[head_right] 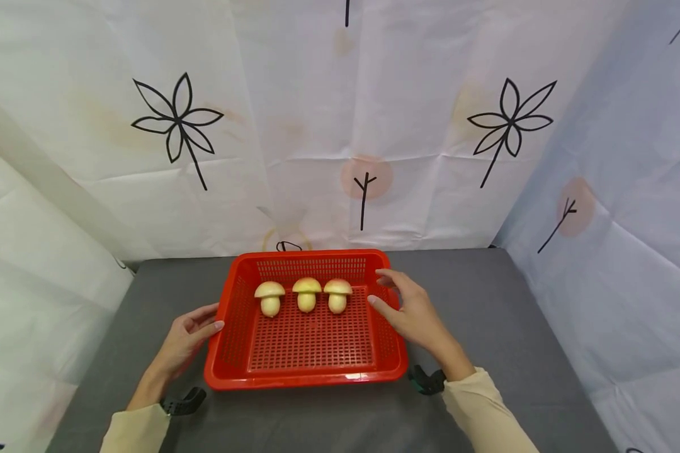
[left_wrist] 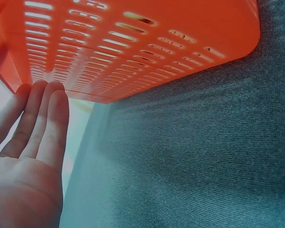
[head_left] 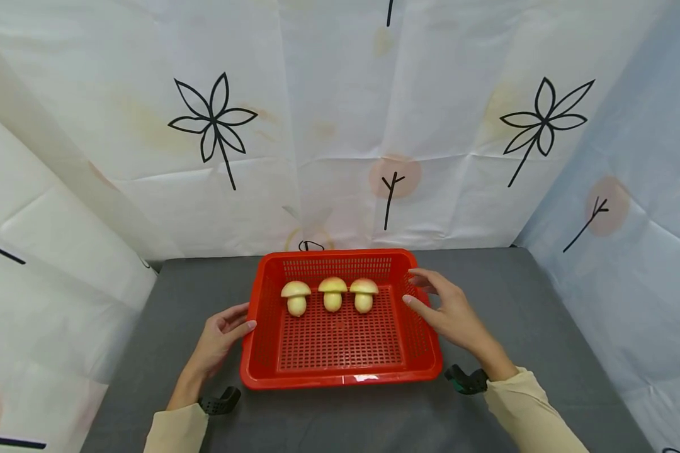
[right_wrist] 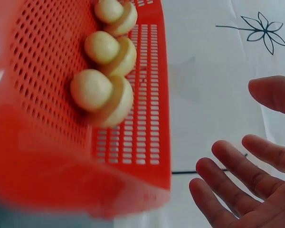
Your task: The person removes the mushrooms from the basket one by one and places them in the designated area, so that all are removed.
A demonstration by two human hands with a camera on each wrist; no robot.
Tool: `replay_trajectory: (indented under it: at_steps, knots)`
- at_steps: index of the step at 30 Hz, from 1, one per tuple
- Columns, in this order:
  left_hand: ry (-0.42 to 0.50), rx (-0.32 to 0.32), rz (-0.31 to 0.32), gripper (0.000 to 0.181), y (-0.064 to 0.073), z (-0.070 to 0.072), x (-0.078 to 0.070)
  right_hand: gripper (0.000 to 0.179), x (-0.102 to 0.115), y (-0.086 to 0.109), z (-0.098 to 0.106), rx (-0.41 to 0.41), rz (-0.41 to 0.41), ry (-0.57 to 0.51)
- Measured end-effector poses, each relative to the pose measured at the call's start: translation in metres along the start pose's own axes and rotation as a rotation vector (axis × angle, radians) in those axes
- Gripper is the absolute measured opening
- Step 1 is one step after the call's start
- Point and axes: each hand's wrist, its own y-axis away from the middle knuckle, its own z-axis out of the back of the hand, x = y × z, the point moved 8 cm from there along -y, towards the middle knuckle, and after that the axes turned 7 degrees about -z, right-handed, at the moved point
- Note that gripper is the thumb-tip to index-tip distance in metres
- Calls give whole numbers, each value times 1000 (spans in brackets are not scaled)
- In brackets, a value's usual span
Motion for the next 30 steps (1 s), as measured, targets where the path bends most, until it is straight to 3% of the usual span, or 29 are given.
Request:
replay_trajectory:
  at_steps: [16,23,30]
  knots:
    - [15,-3,-18,54,0,-1,1,56,1,-41,-49,56,-92,-154]
    - [7,-20,-17,54,0,-1,2,65,-11,-56,-67,54,-174,-160]
    - [19,-26,-19,54,1,-1,1,71,-20,-64,-85,98,-247,-86]
